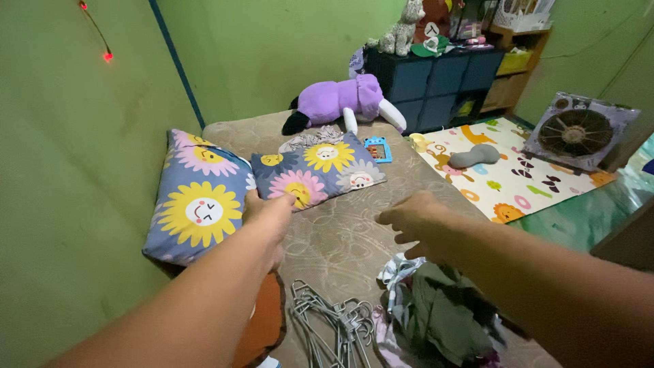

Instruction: The person removes several garments from a closet, one at a time, by taking them off hangers and placing them on a bed. The items include a green shirt, a purple shirt, a dark patterned top, a white patterned top, and a beige lace top. The hangers are set aside on the bed after each removal.

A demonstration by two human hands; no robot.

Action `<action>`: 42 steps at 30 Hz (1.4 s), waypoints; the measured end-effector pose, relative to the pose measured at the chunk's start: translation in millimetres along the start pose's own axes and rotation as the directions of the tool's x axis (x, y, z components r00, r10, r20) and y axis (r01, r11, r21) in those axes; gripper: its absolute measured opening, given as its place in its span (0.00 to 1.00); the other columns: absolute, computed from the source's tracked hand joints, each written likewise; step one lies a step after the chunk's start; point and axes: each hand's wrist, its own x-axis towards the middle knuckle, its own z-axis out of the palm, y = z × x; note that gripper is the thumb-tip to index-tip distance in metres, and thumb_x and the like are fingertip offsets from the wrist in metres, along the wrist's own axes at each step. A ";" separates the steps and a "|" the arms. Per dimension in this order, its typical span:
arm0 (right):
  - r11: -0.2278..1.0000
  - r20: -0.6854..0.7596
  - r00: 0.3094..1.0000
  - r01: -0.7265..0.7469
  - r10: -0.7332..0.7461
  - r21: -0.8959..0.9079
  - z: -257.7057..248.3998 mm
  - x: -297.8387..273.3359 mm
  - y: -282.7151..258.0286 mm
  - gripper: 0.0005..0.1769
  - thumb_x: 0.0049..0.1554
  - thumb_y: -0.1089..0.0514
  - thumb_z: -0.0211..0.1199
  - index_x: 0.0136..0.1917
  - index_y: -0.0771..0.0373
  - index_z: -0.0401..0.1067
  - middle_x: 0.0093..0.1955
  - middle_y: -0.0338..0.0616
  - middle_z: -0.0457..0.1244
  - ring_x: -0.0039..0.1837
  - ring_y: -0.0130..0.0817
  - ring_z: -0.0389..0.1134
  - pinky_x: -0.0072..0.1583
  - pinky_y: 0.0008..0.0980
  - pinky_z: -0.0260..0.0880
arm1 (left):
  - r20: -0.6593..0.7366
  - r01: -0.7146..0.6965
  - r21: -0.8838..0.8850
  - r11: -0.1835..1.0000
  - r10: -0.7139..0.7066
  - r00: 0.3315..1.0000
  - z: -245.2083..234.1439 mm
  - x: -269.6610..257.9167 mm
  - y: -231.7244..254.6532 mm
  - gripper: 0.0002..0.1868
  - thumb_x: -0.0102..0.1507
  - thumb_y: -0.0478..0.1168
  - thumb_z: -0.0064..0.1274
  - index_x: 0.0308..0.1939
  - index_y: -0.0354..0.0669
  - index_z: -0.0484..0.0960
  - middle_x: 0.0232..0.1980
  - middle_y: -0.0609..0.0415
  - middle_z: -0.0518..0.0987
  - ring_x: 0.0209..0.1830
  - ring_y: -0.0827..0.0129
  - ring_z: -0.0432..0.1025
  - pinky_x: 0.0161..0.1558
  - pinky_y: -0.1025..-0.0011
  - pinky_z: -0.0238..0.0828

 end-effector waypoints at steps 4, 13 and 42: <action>1.000 0.004 1.000 0.015 -0.015 0.020 0.4 -1.4 -2.8 0.27 0.57 0.54 0.68 0.69 0.62 0.72 0.73 0.57 0.61 0.73 0.56 0.65 0.68 0.63 0.68 | 0.009 -0.047 -0.005 0.999 0.048 0.999 0.2 -10.0 5.9 0.47 0.60 0.44 0.58 0.80 0.57 0.50 0.80 0.49 0.59 0.76 0.49 0.60 0.68 0.42 0.63; 0.999 -0.031 0.999 0.024 -0.024 0.020 8.6 -8.0 -8.4 0.26 0.57 0.54 0.68 0.68 0.61 0.72 0.71 0.56 0.63 0.71 0.56 0.66 0.67 0.63 0.68 | 0.014 -0.044 0.075 0.996 0.043 0.999 -2.6 -8.4 7.8 0.44 0.61 0.47 0.57 0.80 0.57 0.54 0.78 0.49 0.63 0.75 0.53 0.63 0.69 0.53 0.63; 0.966 -0.353 0.935 0.114 -0.025 0.233 -77.3 -75.6 14.2 0.35 0.56 0.38 0.65 0.72 0.53 0.69 0.74 0.46 0.61 0.77 0.48 0.59 0.74 0.54 0.60 | 0.444 -0.194 0.186 0.963 0.094 0.891 89.5 -40.3 50.6 0.35 0.62 0.53 0.53 0.72 0.49 0.69 0.77 0.45 0.67 0.76 0.48 0.61 0.69 0.45 0.59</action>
